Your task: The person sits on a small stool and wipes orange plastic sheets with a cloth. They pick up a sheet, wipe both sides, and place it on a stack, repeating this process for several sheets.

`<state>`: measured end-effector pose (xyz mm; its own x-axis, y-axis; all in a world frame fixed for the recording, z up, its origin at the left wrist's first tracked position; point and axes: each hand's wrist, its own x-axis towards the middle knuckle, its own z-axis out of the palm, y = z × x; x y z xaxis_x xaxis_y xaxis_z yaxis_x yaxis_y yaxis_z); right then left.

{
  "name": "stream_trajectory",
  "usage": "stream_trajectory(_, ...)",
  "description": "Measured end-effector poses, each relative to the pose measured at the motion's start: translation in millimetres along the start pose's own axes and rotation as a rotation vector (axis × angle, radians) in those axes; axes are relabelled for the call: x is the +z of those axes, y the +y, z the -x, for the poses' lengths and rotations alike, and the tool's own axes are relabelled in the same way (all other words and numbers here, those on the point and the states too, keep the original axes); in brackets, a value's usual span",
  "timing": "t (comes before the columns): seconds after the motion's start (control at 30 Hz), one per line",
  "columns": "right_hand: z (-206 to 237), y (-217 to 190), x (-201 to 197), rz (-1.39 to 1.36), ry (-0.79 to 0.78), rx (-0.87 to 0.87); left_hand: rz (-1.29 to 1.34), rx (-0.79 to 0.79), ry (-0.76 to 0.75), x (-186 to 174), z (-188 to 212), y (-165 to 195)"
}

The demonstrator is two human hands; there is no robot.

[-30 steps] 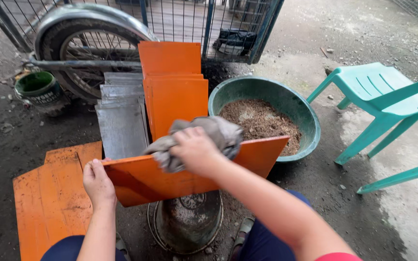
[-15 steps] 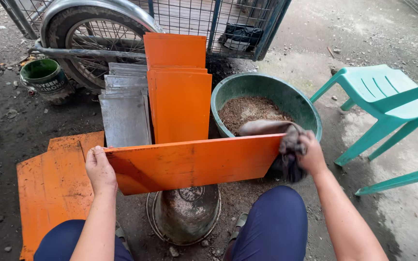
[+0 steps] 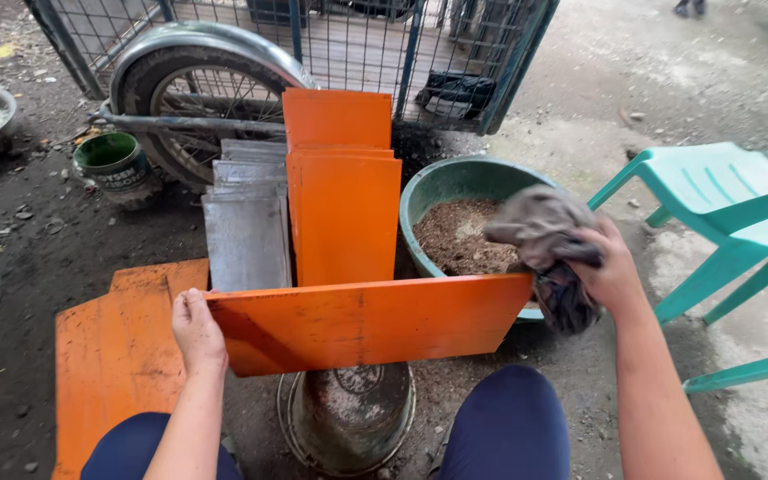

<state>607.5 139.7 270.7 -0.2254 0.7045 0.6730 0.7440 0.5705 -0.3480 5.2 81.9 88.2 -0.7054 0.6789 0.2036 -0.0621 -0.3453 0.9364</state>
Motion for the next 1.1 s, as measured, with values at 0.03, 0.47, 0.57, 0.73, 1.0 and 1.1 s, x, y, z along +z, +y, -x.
stream_trajectory(0.03,-21,-26,5,0.068,-0.127,-0.038,0.001,0.009,-0.005,0,0,0)
stream_trajectory(0.47,-48,-351,247,0.169,-0.330,-0.517,0.035,-0.013,-0.020,-4,10,7)
stream_trajectory(0.57,-42,-360,266,0.188,-0.260,-0.536,0.140,-0.108,-0.004,-4,13,12)
stream_trajectory(0.73,-38,-308,243,0.188,-0.362,-0.522,0.039,0.031,0.054,3,12,11)
stream_trajectory(1.0,-32,-144,129,0.334,-0.493,-0.427,-0.005,0.064,0.049,2,1,3)
stream_trajectory(1.1,-22,-99,91,0.386,-0.451,-0.340,-0.010,0.070,0.049,2,2,2)
